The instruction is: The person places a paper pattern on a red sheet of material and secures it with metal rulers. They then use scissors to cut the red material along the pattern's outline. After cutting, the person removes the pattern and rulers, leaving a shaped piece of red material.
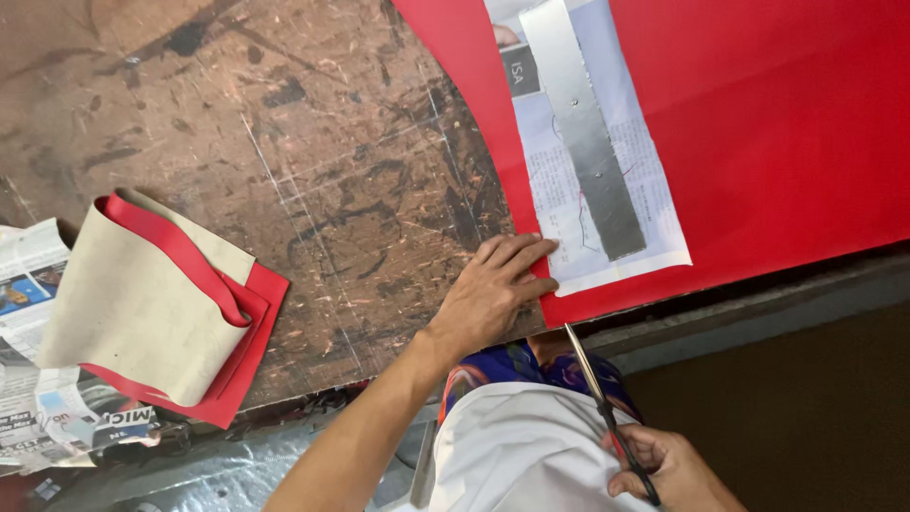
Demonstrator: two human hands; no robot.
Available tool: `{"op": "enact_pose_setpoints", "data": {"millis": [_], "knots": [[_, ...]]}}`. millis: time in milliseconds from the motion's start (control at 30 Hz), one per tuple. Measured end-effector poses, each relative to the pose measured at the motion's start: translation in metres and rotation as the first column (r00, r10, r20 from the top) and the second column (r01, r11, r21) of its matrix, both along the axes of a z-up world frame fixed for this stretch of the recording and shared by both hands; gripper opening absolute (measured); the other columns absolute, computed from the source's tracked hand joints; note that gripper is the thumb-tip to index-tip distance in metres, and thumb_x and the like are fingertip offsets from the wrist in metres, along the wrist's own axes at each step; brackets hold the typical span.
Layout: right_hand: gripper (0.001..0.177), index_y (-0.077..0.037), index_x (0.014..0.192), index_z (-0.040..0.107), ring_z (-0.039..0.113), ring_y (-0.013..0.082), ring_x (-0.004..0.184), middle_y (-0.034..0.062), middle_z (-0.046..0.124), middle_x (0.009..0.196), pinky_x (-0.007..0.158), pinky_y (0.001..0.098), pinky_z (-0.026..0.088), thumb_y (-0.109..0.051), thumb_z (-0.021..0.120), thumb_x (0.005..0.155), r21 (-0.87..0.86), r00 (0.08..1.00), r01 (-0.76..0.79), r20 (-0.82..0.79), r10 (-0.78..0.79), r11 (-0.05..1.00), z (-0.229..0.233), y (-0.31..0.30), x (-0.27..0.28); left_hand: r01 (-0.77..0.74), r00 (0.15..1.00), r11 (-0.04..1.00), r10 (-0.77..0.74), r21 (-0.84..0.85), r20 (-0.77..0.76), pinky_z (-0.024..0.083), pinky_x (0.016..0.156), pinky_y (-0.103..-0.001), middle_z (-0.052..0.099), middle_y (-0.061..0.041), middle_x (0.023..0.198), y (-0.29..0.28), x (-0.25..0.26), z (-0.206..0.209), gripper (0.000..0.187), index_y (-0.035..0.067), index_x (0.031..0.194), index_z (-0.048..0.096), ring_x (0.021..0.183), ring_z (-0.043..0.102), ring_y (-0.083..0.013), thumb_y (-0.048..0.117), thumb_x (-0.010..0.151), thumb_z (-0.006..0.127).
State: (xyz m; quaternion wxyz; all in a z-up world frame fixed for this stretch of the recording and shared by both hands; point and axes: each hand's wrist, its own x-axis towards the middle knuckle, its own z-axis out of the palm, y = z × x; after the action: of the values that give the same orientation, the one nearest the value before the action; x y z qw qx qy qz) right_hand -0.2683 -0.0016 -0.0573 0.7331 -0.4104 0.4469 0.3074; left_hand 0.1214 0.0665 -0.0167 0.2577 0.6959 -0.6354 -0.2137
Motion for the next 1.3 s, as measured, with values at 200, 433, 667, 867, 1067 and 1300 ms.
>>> {"op": "enact_pose_setpoints", "data": {"millis": [200, 433, 667, 867, 1067, 1300], "knots": [[0.066, -0.001, 0.126, 0.069, 0.07, 0.0109, 0.075, 0.0048, 0.076, 0.082, 0.072, 0.0274, 0.058, 0.0, 0.095, 0.065, -0.003, 1.0, -0.001, -0.03, 0.001, 1.0, 0.001, 0.012, 0.007, 0.01, 0.998, 1.0, -0.009, 0.02, -0.055, 0.033, 0.121, -0.048, 0.053, -0.011, 0.149, 0.003, 0.003, -0.004, 0.031, 0.016, 0.11, 0.077, 0.143, 0.044, -0.0299, 0.009, 0.081, 0.066], [0.066, -0.001, 0.126, 0.067, 0.069, 0.011, 0.074, 0.0032, 0.073, 0.08, 0.071, 0.0264, 0.057, 0.003, 0.095, 0.066, 0.014, 1.0, 0.014, 0.002, -0.014, 1.0, 0.0, 0.022, 0.002, -0.011, 0.998, 1.0, 0.012, 0.009, -0.069, 0.034, 0.122, -0.046, 0.053, -0.008, 0.15, 0.003, 0.004, -0.002, 0.032, 0.016, 0.109, 0.078, 0.143, 0.045, -0.0288, 0.008, 0.08, 0.067], [0.064, -0.001, 0.125, 0.07, 0.069, 0.007, 0.077, 0.0013, 0.075, 0.084, 0.072, 0.0254, 0.06, 0.0, 0.093, 0.065, -0.093, 0.998, 0.067, 0.013, -0.066, 0.993, 0.006, 0.036, 0.018, 0.0, 0.996, 1.0, 0.001, 0.019, -0.084, 0.037, 0.116, -0.044, 0.055, -0.008, 0.145, -0.002, 0.007, -0.003, 0.028, 0.018, 0.105, 0.08, 0.137, 0.047, -0.0283, 0.009, 0.081, 0.068], [0.057, 0.001, 0.115, 0.069, 0.057, 0.0084, 0.066, 0.0001, 0.063, 0.07, 0.064, 0.0264, 0.05, -0.003, 0.097, 0.065, -0.199, 0.995, 0.095, 0.009, -0.096, 0.975, 0.013, 0.046, 0.04, -0.007, 0.994, 1.0, 0.008, 0.011, -0.112, 0.037, 0.114, -0.045, 0.055, -0.007, 0.144, -0.004, 0.008, -0.002, 0.025, 0.017, 0.103, 0.08, 0.136, 0.048, -0.0282, 0.014, 0.08, 0.072], [0.056, 0.003, 0.116, 0.075, 0.056, 0.0077, 0.063, 0.0001, 0.065, 0.069, 0.06, 0.0257, 0.048, -0.003, 0.095, 0.064, -0.231, 0.99, 0.124, -0.032, -0.135, 0.965, 0.019, 0.051, 0.052, -0.006, 0.995, 1.0, 0.006, 0.004, -0.099, 0.037, 0.115, -0.045, 0.056, -0.007, 0.145, -0.003, 0.009, -0.003, 0.027, 0.017, 0.103, 0.081, 0.136, 0.048, -0.0276, 0.013, 0.078, 0.072], [0.054, 0.005, 0.116, 0.072, 0.06, 0.0051, 0.067, 0.0021, 0.071, 0.073, 0.063, 0.0232, 0.051, 0.0, 0.093, 0.066, -0.231, 0.983, 0.185, 0.05, -0.178, 0.955, 0.017, 0.058, 0.052, -0.006, 0.99, 1.0, 0.006, 0.003, -0.143, 0.036, 0.114, -0.046, 0.055, -0.007, 0.144, -0.002, 0.01, -0.004, 0.026, 0.017, 0.104, 0.08, 0.135, 0.047, -0.0285, 0.015, 0.079, 0.073]]}}
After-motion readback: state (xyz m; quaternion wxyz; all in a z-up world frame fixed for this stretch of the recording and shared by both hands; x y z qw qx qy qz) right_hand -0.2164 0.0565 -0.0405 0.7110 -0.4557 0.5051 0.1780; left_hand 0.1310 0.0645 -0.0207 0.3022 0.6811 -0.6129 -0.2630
